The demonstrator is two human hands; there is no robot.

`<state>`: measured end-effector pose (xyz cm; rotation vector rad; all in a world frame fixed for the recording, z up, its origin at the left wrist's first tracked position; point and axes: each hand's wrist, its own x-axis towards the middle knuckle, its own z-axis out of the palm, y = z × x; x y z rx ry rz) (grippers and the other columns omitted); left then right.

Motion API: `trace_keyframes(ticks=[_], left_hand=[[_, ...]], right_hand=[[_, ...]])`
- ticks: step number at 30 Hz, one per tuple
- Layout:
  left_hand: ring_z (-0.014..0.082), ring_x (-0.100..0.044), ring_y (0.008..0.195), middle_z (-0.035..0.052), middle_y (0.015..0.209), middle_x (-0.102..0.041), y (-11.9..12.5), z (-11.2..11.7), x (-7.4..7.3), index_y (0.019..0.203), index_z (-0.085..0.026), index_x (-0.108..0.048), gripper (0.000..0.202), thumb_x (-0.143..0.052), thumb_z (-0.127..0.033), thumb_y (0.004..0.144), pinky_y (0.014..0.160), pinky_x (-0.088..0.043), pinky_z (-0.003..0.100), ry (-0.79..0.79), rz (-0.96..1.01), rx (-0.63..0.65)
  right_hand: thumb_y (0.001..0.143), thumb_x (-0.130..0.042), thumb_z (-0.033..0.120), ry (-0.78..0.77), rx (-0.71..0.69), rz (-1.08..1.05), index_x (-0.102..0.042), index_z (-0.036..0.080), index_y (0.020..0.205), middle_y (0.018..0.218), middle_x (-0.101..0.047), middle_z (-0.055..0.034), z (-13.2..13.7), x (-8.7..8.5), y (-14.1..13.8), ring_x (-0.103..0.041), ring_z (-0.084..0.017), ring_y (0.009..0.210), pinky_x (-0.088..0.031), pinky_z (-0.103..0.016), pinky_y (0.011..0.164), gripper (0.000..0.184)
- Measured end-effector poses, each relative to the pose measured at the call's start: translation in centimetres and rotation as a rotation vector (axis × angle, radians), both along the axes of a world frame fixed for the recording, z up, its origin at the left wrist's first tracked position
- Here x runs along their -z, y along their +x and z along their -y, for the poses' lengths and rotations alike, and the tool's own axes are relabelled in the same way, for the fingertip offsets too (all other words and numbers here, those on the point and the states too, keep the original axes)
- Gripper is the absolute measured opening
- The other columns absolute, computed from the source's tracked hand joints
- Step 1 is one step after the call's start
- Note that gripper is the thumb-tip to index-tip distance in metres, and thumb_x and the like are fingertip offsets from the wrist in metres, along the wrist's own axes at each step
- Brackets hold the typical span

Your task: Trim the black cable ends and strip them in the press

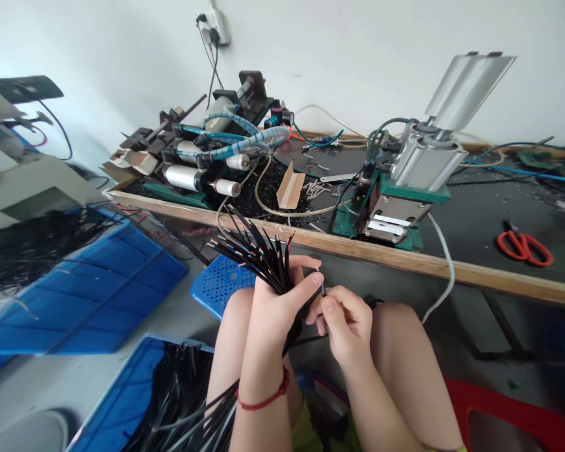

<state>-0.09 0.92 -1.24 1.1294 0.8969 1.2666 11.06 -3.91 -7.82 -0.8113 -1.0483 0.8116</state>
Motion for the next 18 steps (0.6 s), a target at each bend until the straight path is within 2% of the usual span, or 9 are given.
trace_keyframes(ticks=[4, 8, 9, 11, 14, 16, 18], left_hand=[[0.0052, -0.033, 0.042, -0.0105, 0.052, -0.041, -0.1, -0.5, 1.0, 0.101, -0.020, -0.090, 0.019, -0.094, -0.033, 0.087, 0.044, -0.022, 0.022, -0.009, 0.065, -0.048], [0.0041, -0.029, 0.039, -0.0122, 0.051, -0.036, -0.4, -0.7, 0.6, 0.100, -0.019, -0.089, 0.028, -0.095, -0.043, 0.088, 0.044, -0.024, 0.021, -0.007, 0.168, -0.089], [0.0039, -0.029, 0.039, -0.0119, 0.051, -0.037, -0.5, -0.7, 0.3, 0.098, -0.018, -0.088, 0.029, -0.095, -0.044, 0.088, 0.044, -0.024, 0.021, -0.002, 0.181, -0.087], [0.0037, -0.030, 0.039, -0.0113, 0.052, -0.038, -0.9, -0.5, -0.1, 0.095, -0.017, -0.088, 0.030, -0.094, -0.045, 0.090, 0.045, -0.026, 0.020, 0.001, 0.203, -0.074], [0.0037, -0.028, 0.039, -0.0111, 0.051, -0.036, -1.6, 0.1, -0.5, 0.094, -0.016, -0.088, 0.028, -0.092, -0.044, 0.093, 0.045, -0.028, 0.019, -0.007, 0.238, -0.025], [0.0035, -0.026, 0.039, -0.0110, 0.050, -0.036, -2.0, 0.5, -0.6, 0.093, -0.017, -0.088, 0.027, -0.091, -0.044, 0.095, 0.045, -0.029, 0.019, -0.009, 0.259, 0.025], [0.0031, -0.024, 0.039, -0.0112, 0.050, -0.034, -2.4, 0.8, -0.6, 0.092, -0.017, -0.088, 0.028, -0.090, -0.044, 0.097, 0.046, -0.029, 0.018, -0.010, 0.276, 0.077]], right_hand=[[0.111, -0.076, 0.055, -0.096, 0.077, -0.059, -0.079, 0.019, 0.078, 0.067, -0.079, -0.0051, 0.0, 0.2, 0.4, -0.060, -0.011, 0.044, -0.039, -0.022, 0.045, 0.049], [0.105, -0.075, 0.062, -0.274, 0.274, 0.000, -0.083, 0.019, 0.080, 0.061, -0.075, -0.0041, -0.6, 0.2, 2.0, -0.061, -0.015, 0.046, -0.042, -0.025, 0.048, 0.050], [0.104, -0.073, 0.063, -0.345, 0.298, 0.064, -0.082, 0.020, 0.078, 0.060, -0.074, -0.0040, -0.8, 0.2, 2.6, -0.061, -0.016, 0.046, -0.043, -0.026, 0.050, 0.051], [0.103, -0.070, 0.059, -0.500, 0.294, 0.323, -0.074, 0.022, 0.066, 0.057, -0.071, -0.0040, -1.0, 0.4, 3.8, -0.059, -0.017, 0.047, -0.041, -0.028, 0.052, 0.053], [0.099, -0.071, 0.043, -0.642, 0.253, 0.720, -0.054, 0.025, 0.050, 0.049, -0.056, -0.0019, -0.7, 0.3, 5.0, -0.046, -0.016, 0.047, -0.026, -0.031, 0.053, 0.055], [0.099, -0.071, 0.038, -0.605, 0.311, 0.824, -0.048, 0.025, 0.052, 0.050, -0.052, -0.0005, -0.1, -0.2, 5.0, -0.040, -0.017, 0.049, -0.021, -0.034, 0.056, 0.053], [0.104, -0.067, 0.036, -0.422, 0.410, 0.858, -0.050, 0.026, 0.061, 0.061, -0.057, -0.0012, 0.7, -1.0, 4.3, -0.048, -0.019, 0.057, -0.030, -0.034, 0.059, 0.047]])
